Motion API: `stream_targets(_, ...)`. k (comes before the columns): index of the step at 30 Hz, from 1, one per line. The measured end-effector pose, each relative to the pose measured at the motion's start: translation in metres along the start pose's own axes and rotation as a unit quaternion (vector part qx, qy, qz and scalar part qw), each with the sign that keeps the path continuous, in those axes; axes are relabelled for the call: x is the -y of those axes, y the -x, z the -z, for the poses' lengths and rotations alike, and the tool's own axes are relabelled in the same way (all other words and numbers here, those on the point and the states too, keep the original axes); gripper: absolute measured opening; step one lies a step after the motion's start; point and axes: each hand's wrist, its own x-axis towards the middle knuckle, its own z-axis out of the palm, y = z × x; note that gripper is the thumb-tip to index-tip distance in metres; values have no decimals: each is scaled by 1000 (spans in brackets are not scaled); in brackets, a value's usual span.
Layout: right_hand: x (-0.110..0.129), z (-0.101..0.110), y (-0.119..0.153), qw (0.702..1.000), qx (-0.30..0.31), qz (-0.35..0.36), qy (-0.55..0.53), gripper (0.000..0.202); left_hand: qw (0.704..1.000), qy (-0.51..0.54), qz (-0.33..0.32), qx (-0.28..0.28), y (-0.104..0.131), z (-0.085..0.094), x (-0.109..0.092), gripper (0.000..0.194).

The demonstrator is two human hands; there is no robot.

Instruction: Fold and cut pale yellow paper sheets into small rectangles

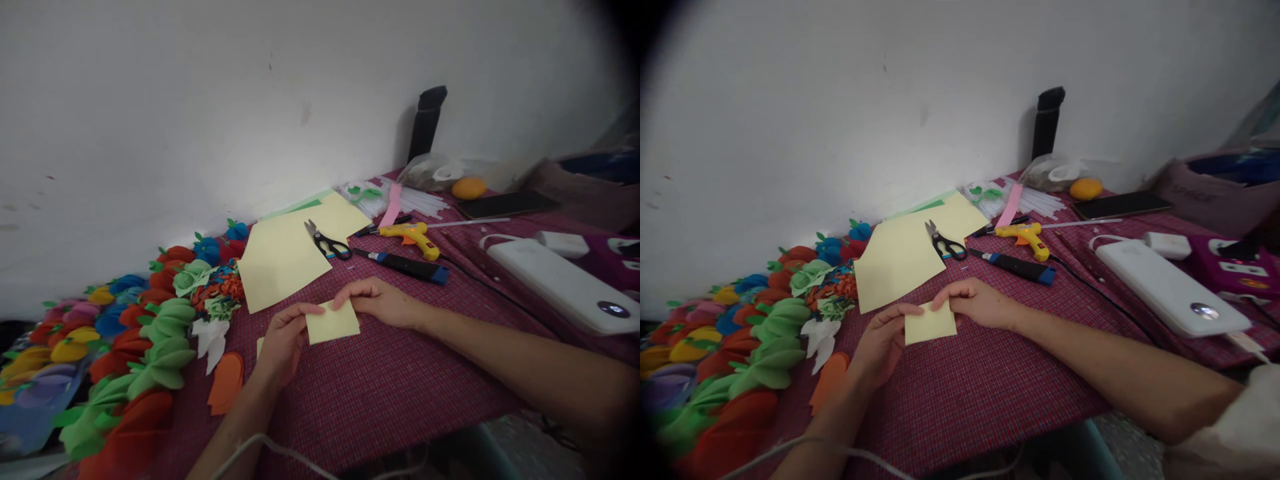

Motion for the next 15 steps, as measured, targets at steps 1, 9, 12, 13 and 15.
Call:
stream_targets(1, 0, 0, 0, 1000, 0, 2, 6, 16, 1000, 0, 2, -2, 0, 0, 0, 11)
stream_targets(9, 2, 4, 2, 998, 2, 20, 59, 20, 1000, 5, -2, 2, 0, 0, 1, 10)
stream_targets(12, 4, 6, 3, 997, 6, 31, 66, 23, 1000, -2, -7, 0, -1, 0, 1, 10)
stream_targets(13, 5, 6, 4, 997, 5, 33, 67, 23, 1000, -5, -8, 0, -1, 0, 1, 11)
stream_targets(15, 5, 5, 4, 997, 3, 28, 69, 22, 1000, -8, -9, 2, -1, 0, 1, 11)
